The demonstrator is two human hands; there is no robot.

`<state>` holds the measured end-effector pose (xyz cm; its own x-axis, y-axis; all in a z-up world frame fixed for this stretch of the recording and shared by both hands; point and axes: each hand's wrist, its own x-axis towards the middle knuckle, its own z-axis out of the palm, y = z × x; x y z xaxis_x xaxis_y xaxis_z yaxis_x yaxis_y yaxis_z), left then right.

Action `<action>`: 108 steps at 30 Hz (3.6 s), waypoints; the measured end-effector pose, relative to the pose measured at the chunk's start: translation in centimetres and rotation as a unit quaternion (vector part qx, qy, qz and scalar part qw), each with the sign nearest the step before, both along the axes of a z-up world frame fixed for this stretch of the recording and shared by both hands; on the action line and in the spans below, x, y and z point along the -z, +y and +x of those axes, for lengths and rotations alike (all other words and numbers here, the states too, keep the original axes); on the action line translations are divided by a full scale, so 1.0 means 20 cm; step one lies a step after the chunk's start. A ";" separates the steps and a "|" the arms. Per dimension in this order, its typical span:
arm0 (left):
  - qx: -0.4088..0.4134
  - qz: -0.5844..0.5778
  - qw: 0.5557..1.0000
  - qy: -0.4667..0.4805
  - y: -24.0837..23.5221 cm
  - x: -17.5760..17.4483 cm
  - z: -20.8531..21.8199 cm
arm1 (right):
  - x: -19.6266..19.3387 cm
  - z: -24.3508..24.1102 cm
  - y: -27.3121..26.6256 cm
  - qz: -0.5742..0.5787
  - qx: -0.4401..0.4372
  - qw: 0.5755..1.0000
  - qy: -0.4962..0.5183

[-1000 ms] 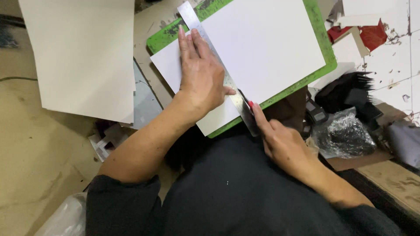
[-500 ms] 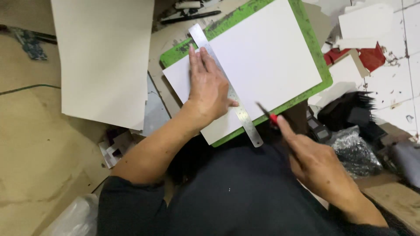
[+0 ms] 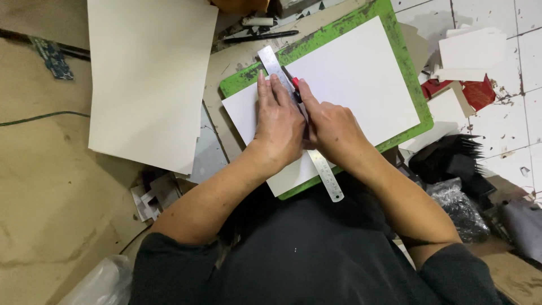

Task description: Cutting white material sheets using a metal ruler and a utility knife on a cutting mat

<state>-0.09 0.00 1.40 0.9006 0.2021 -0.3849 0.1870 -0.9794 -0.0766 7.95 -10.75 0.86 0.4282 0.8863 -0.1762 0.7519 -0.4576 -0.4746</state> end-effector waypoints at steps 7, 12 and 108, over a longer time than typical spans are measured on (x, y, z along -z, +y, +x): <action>0.041 0.117 0.992 0.012 -0.01 0.12 -0.01 | 0.04 0.00 -0.09 -0.085 -0.050 0.995 0.013; 0.043 0.099 0.994 0.021 0.01 0.12 -0.02 | -0.16 -0.26 -0.55 -0.152 -0.004 0.982 0.109; -0.012 0.006 1.000 -0.010 -0.01 0.01 -0.01 | -0.07 -0.07 -0.15 0.008 0.038 0.999 0.025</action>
<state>-0.34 -0.11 1.14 0.9030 0.2281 -0.3641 0.2120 -0.9736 -0.0843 6.47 -13.66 2.19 0.4849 0.8548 -0.1850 0.6911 -0.5041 -0.5180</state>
